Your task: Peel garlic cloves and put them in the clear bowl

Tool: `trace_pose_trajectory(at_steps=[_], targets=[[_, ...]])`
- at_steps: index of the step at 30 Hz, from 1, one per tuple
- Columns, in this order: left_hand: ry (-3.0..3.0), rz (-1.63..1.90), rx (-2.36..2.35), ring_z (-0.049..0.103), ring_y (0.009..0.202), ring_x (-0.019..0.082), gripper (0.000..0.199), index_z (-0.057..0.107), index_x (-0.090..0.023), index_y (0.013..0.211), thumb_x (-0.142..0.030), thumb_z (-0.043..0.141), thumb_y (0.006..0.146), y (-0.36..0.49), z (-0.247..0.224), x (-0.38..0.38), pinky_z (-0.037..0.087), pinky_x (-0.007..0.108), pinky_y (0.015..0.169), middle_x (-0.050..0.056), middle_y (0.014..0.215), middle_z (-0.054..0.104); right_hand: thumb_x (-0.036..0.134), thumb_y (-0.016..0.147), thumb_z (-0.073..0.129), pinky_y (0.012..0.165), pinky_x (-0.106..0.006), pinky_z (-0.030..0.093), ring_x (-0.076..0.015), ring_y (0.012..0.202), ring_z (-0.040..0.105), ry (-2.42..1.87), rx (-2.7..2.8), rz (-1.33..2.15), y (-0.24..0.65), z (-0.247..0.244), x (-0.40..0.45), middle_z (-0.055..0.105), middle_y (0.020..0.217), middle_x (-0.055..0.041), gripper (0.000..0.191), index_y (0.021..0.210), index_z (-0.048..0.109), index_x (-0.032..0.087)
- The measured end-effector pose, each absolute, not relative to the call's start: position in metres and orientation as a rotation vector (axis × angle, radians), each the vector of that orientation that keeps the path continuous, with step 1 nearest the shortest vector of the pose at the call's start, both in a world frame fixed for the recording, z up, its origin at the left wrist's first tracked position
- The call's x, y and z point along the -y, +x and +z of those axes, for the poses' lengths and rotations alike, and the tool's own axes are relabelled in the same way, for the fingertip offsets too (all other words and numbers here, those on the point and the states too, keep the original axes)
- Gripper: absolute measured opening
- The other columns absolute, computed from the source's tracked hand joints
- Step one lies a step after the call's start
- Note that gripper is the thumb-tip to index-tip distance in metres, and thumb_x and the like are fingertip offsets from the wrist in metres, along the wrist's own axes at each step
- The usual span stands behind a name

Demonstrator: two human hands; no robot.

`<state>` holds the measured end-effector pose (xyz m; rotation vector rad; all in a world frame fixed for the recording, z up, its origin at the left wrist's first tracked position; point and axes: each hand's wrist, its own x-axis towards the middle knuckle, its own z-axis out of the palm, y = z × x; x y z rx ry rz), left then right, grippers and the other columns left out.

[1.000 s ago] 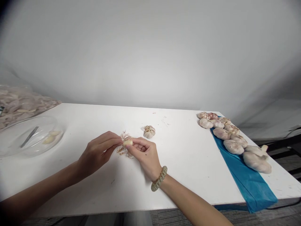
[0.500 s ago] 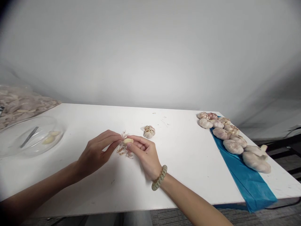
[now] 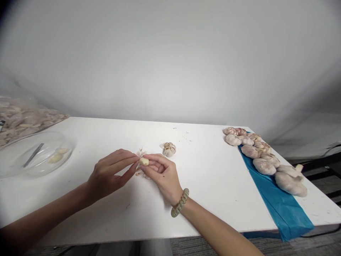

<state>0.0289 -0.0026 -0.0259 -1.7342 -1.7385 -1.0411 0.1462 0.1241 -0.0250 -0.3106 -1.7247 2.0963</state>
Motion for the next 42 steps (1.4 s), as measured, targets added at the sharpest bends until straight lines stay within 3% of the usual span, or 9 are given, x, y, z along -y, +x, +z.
trace_pose_trajectory(at_steps=[10,14,19,24,38,42], targets=[[-1.756,-0.812,1.688,0.059,0.075,0.016,0.015,0.057,-0.012,0.087,-0.006,0.06,0.074,0.026,-0.027,0.006,0.048,0.03,0.07,0.005,0.078,0.064,0.022,0.07,0.07,0.067,-0.024,0.05,-0.0112,0.072,0.062,-0.334,1.709,2.179,0.147,-0.027,-0.123,0.068,0.08,-0.0033,0.024,0.093,0.063,0.019],[-1.778,-0.8,1.722,0.058,0.076,0.017,0.013,0.056,-0.012,0.087,-0.006,0.058,0.076,0.026,-0.027,0.007,0.048,0.031,0.071,0.005,0.079,0.063,0.023,0.07,0.071,0.065,-0.023,0.05,-0.0098,0.067,0.061,-0.364,1.691,2.213,0.146,-0.027,-0.123,0.066,0.073,-0.0007,0.024,0.091,0.062,0.018],[-1.765,-0.897,1.779,0.056,0.075,0.016,0.011,0.055,-0.013,0.085,-0.006,0.055,0.077,0.028,-0.026,0.005,0.047,0.03,0.069,0.005,0.079,0.063,0.024,0.071,0.069,0.061,-0.022,0.048,-0.0089,0.062,0.059,-0.392,1.708,2.153,0.146,-0.025,-0.123,0.065,0.068,0.0005,0.02,0.088,0.062,0.018],[-1.708,-1.085,1.864,0.055,0.075,0.013,0.009,0.056,-0.014,0.085,-0.008,0.051,0.081,0.029,-0.022,0.002,0.046,0.025,0.067,0.003,0.078,0.062,0.027,0.07,0.069,0.068,-0.028,0.051,-0.0139,0.075,0.062,-0.428,1.708,2.084,0.145,-0.026,-0.124,0.067,0.083,-0.0036,0.024,0.092,0.061,0.019],[-1.651,-1.449,2.304,0.057,0.071,0.012,0.015,0.058,-0.016,0.084,-0.022,0.044,0.089,0.033,-0.012,0.003,0.046,0.023,0.065,0.002,0.078,0.062,0.026,0.069,0.07,0.076,-0.034,0.052,-0.0178,0.081,0.064,-0.352,1.664,2.167,0.145,-0.026,-0.124,0.069,0.086,-0.0048,0.024,0.091,0.062,0.019],[-1.704,-1.407,2.113,0.059,0.081,0.014,0.017,0.06,-0.016,0.096,-0.024,0.059,0.081,0.032,-0.015,0.004,0.05,0.026,0.071,0.005,0.09,0.065,0.026,0.07,0.069,0.073,-0.032,0.052,-0.017,0.078,0.065,-0.336,1.694,2.136,0.146,-0.026,-0.125,0.069,0.082,-0.0038,0.023,0.091,0.063,0.02]])
